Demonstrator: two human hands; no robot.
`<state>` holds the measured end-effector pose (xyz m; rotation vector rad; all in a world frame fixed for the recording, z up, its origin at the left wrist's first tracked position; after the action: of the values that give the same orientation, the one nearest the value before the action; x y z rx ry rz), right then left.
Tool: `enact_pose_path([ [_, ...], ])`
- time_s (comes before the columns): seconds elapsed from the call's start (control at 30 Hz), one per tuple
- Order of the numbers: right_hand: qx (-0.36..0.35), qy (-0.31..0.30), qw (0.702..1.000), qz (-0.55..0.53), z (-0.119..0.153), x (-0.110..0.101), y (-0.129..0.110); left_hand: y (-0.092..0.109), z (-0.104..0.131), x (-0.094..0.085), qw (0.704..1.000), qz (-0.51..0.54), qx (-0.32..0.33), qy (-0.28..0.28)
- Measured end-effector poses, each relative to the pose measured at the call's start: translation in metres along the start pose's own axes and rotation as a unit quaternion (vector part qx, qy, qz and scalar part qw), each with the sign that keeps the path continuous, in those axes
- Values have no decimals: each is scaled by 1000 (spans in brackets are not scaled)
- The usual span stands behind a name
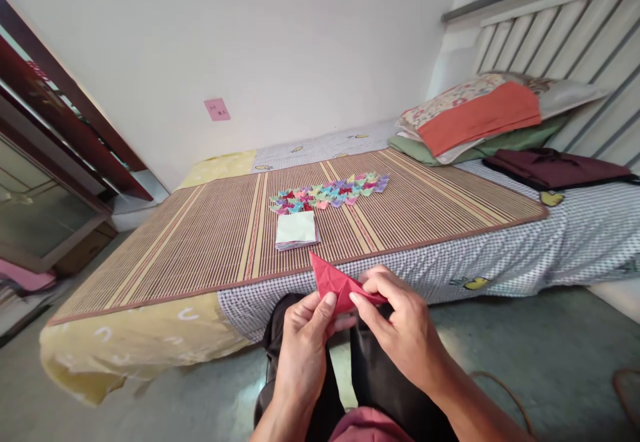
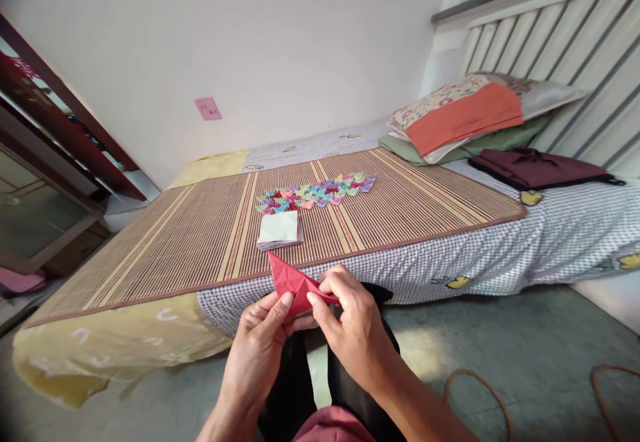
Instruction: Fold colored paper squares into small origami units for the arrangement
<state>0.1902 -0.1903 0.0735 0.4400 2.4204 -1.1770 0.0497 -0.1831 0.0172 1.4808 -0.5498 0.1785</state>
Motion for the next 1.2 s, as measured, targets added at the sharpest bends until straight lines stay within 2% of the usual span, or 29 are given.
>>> enact_pose_path([
  [0.27, 5, 6, 1000, -4, -2, -1, 0, -5, -1, -1, 1000, -12, -8, 12],
  [0.37, 5, 4, 1000, -23, -3, -1, 0, -8, -3, -3, 1000, 19, -12, 22],
  [0.57, 26, -42, 997, -63, -5, 1, 4, -11, -5, -7, 996, 68, -20, 51],
  [0.8, 33, -49, 995, -78, -9, -1, 5, -9, -6, -3, 998, 48, -10, 31],
  [1.07, 36, -50, 994, -85, -10, 0, 5, -10, -6, -3, 998, 43, -10, 39],
  [1.2, 41, -48, 995, -75, -10, 1, 6, -13, -6, -6, 996, 72, -4, 49],
])
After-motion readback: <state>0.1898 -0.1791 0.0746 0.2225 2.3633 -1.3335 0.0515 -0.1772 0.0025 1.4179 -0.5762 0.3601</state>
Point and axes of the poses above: each hand's wrist, its own z-axis away from the middle knuckle, its own x-axis out of the palm, y = z × x, the point moved 9 cm from there along -z, towards the middle knuckle, and after that the axes turned 10 degrees about -y, right-handed, at the moved point
